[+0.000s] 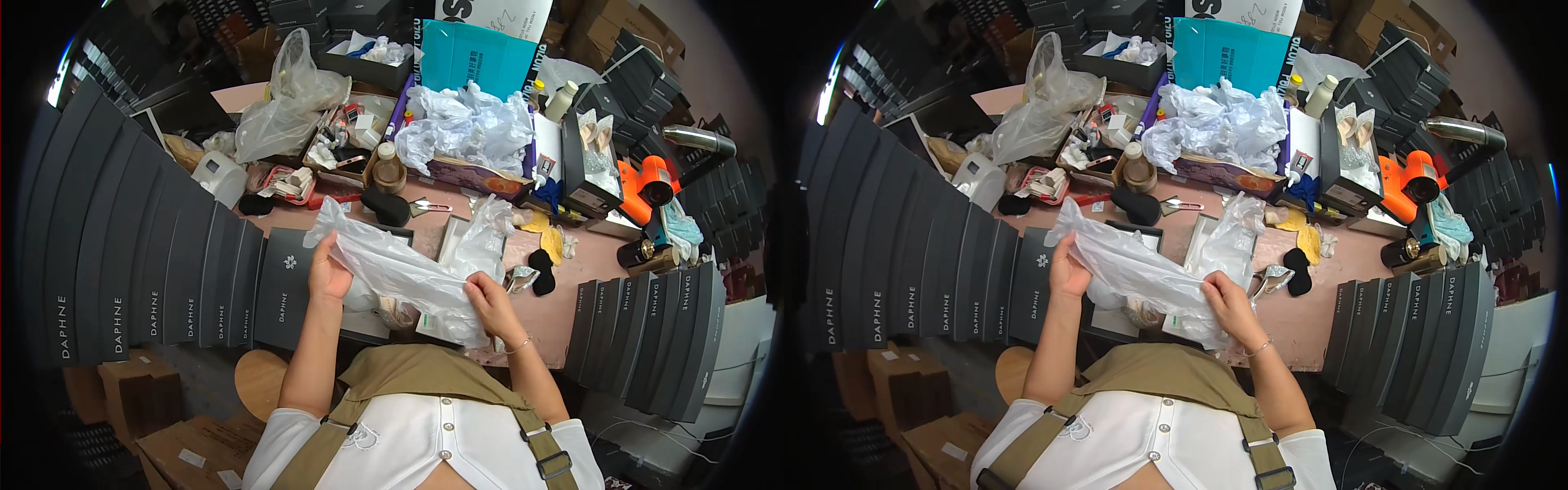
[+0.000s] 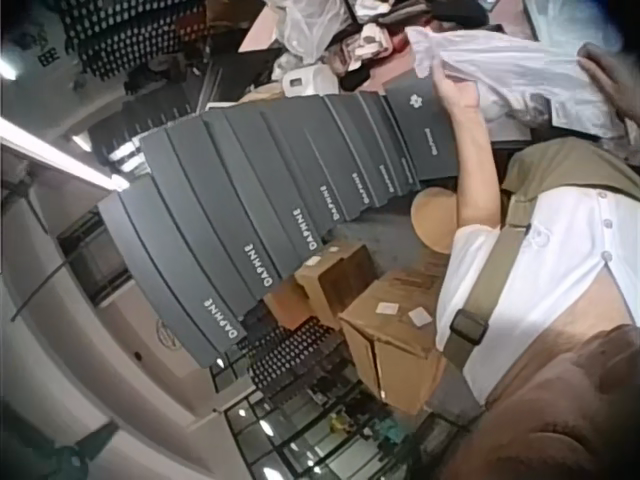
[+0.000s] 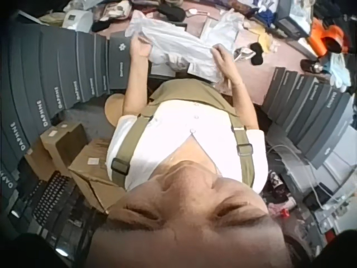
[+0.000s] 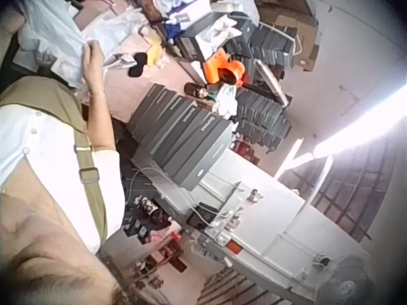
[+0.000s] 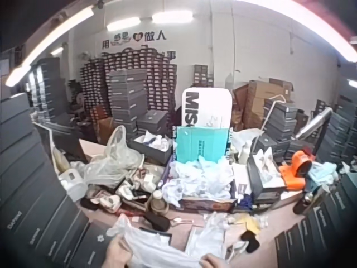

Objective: Packing shoes into boxes and delivering drinks to coworkers.

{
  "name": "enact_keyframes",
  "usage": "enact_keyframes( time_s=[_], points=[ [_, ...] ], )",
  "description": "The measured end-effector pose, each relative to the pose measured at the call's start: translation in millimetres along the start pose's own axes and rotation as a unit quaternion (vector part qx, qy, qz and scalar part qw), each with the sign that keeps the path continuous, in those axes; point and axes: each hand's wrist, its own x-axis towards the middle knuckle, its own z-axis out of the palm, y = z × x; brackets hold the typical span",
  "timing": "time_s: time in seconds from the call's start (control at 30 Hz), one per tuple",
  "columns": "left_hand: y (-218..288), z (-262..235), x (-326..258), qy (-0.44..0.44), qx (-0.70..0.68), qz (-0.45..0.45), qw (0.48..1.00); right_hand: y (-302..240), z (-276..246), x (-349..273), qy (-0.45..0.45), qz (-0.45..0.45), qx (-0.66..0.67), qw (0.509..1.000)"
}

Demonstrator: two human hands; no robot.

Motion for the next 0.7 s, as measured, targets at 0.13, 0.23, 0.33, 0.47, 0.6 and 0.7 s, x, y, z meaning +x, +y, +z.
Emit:
enact_keyframes(
  time_s=[0.13,0.23,0.33,0.47,0.6,0.7],
  points=[
    [9,-16,19,0.038,0.049,0.076,0.995,-1,-17,-7,-0.115,-0.057,0.078,0.989],
    [14,-20,26,0.055,0.118,0.15,0.98,11,-36,-10,-0.132,-0.035,-0.17,0.976],
    [14,-16,36,0.076,0.123,0.197,0.97,39,-40,-9,0.018,0.012,-0.002,1.0],
    [28,-19,35,0.079,0.095,0.167,0.978,34,-53,-5,0.133,0.015,-0.042,0.99],
    [10,-36,27,0.11,0.134,0.174,0.969,51,-70,-9,0.16,0.013,-0.157,0.975],
    [-11,-68,29,0.167,0.18,0.19,0.951,99,-88,-6,0.198,-0.024,-0.291,0.936]
  ],
)
